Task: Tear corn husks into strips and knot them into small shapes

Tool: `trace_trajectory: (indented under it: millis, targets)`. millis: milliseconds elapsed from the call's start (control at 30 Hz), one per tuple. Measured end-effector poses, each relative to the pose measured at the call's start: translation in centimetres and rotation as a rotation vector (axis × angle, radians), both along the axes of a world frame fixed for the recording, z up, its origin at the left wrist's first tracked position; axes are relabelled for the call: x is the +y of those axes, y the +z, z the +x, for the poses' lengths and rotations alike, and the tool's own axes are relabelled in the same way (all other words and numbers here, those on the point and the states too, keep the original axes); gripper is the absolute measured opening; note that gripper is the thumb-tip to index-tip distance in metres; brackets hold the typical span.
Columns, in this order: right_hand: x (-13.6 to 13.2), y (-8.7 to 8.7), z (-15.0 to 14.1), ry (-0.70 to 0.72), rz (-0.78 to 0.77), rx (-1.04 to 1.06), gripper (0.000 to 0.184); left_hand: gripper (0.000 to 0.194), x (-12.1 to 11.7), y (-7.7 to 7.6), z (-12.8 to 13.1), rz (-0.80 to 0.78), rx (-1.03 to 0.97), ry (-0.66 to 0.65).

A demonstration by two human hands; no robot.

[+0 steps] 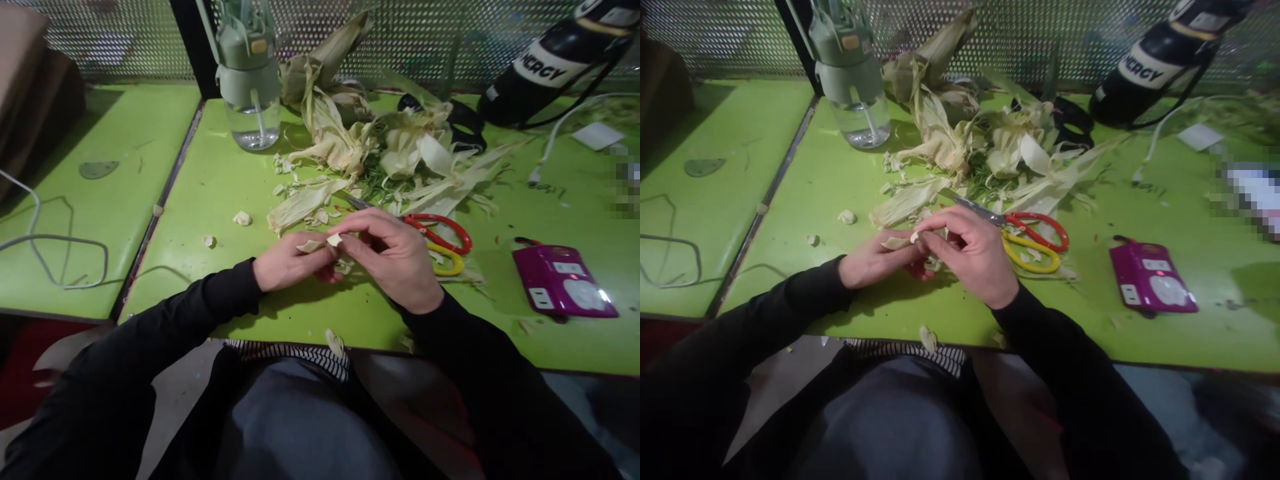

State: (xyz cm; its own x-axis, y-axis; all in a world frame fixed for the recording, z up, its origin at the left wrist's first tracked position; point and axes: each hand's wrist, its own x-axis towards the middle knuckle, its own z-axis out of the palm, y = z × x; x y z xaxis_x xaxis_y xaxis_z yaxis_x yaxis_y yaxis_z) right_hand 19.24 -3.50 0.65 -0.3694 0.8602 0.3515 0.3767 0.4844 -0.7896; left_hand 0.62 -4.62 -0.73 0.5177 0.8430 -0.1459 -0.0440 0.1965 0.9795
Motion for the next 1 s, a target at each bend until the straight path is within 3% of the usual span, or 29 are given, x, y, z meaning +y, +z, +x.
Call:
trace_trajectory:
  millis: [167,367,533,767,1000]
  targets:
    - [-0.4,-0.1,0.1,0.01,-0.097,0.119,0.014,0.014,0.0,0.8,0.2,-0.234,-0.085,0.074]
    - [-0.3,0.5,0.4,0.07,0.128,-0.064,0.03,0.02,-0.1,0.7,0.2,-0.385,-0.173,0.069]
    - [0.1,0.9,0.8,0.179,0.241,-0.164,0.029,0.018,0.0,0.8,0.0,-0.387,-0.178,0.088]
    - [0.4,1.6,1.3,0.166,0.294,-0.163,0.015,0.012,0.2,1.3,0.0,-0.375,-0.146,0.133]
    - [0.5,2.0,1.6,0.211,0.353,-0.281,0.016,0.008,0.4,0.3,-0.3,-0.317,-0.164,0.093]
